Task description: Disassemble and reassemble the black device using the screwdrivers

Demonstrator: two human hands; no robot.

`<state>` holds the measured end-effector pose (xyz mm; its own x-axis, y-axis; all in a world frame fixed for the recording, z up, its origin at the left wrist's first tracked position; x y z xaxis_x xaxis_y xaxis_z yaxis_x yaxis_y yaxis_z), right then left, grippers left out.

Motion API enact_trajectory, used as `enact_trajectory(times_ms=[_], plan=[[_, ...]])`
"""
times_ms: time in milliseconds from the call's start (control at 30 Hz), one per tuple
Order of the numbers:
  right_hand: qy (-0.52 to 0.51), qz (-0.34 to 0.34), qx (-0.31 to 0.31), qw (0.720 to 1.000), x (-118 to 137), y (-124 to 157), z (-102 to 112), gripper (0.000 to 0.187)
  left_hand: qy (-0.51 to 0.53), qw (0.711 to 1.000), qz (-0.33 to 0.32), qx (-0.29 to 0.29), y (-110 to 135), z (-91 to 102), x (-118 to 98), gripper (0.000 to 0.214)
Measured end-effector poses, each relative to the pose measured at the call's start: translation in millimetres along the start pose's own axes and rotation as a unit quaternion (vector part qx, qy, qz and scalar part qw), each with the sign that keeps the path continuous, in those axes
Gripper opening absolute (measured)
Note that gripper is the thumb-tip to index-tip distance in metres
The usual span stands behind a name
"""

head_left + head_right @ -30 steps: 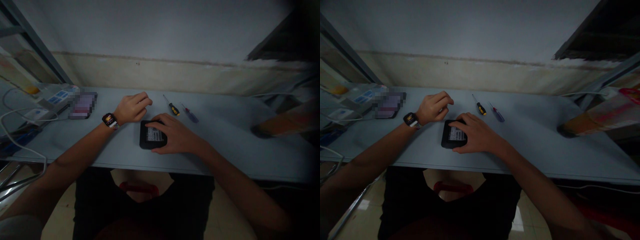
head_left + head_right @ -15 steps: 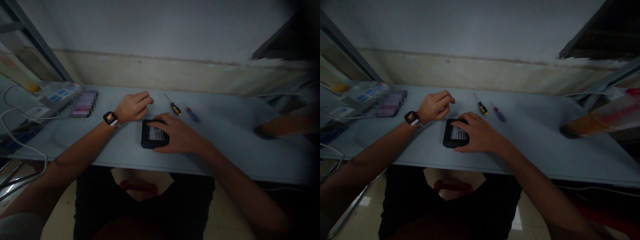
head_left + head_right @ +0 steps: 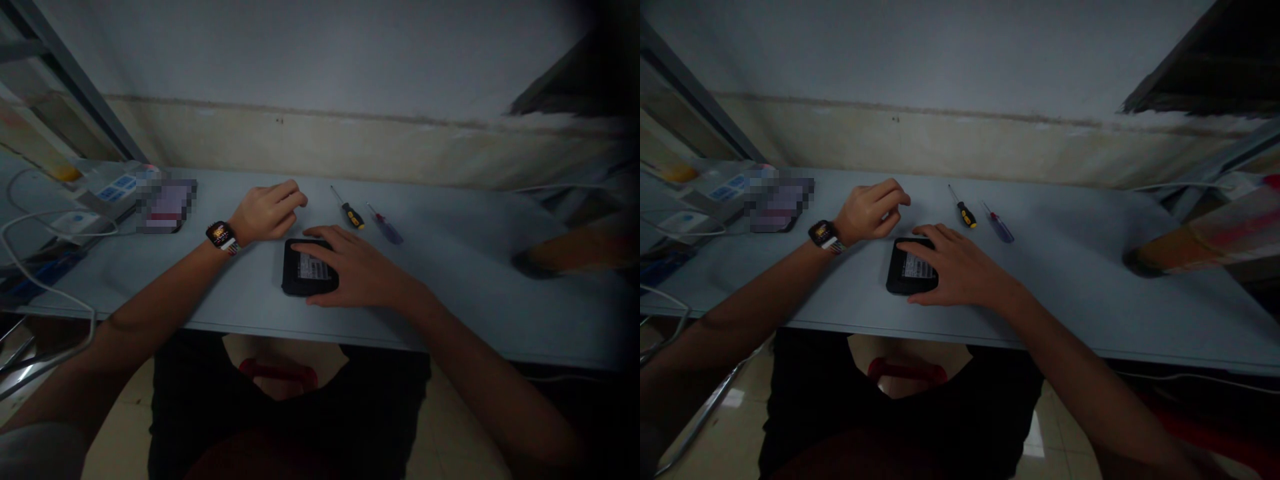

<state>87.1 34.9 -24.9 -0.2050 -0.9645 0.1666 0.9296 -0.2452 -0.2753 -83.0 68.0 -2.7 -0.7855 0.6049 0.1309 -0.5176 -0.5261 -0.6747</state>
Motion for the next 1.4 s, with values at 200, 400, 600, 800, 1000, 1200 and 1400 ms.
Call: enact_trajectory(times_ms=[200,400,600,800,1000,1200,1400], plan=[[-0.016,0.019,0.014,1.000,8,-2,-14,0.087,0.003,1.000,-0.006,0.008,0,-2.1,0,0.028],[0.012,0.050,0.029,0.998,16,-6,-25,0.076,-0.004,1.000,-0.012,-0.005,0,0.2,-2,0.026],[0.024,0.033,0.045,0.998,18,-5,-23,0.082,-0.005,1.000,-0.005,0.011,1,-3.1,0,0.027],[0.017,0.018,0.047,0.999,20,-6,-24,0.084,0.015,1.000,0.004,0.014,1,-6.9,0,0.028],[-0.001,0.011,0.031,0.999,21,-7,-23,0.085,0.058,0.994,0.066,0.066,-5,-7.8,-3,0.027],[-0.143,-0.012,-0.061,0.988,2,-7,-14,0.052,0.093,0.954,0.237,0.160,-14,-2.1,-3,0.023],[-0.093,-0.197,-0.187,0.958,-45,4,11,0.025,0.084,0.889,0.373,0.250,30,19.7,-45,0.044]])
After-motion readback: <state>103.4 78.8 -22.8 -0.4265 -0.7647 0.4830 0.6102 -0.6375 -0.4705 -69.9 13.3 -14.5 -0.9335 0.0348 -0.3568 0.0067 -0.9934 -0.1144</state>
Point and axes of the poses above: each hand's wrist, its own y-axis away from the middle knuckle, its own z-axis out of the back of the hand, x = y × z, the point moved 7 cm from there along -y, towards the middle knuckle, and after that the axes turned 6 degrees about z, right-handed, at the moved point
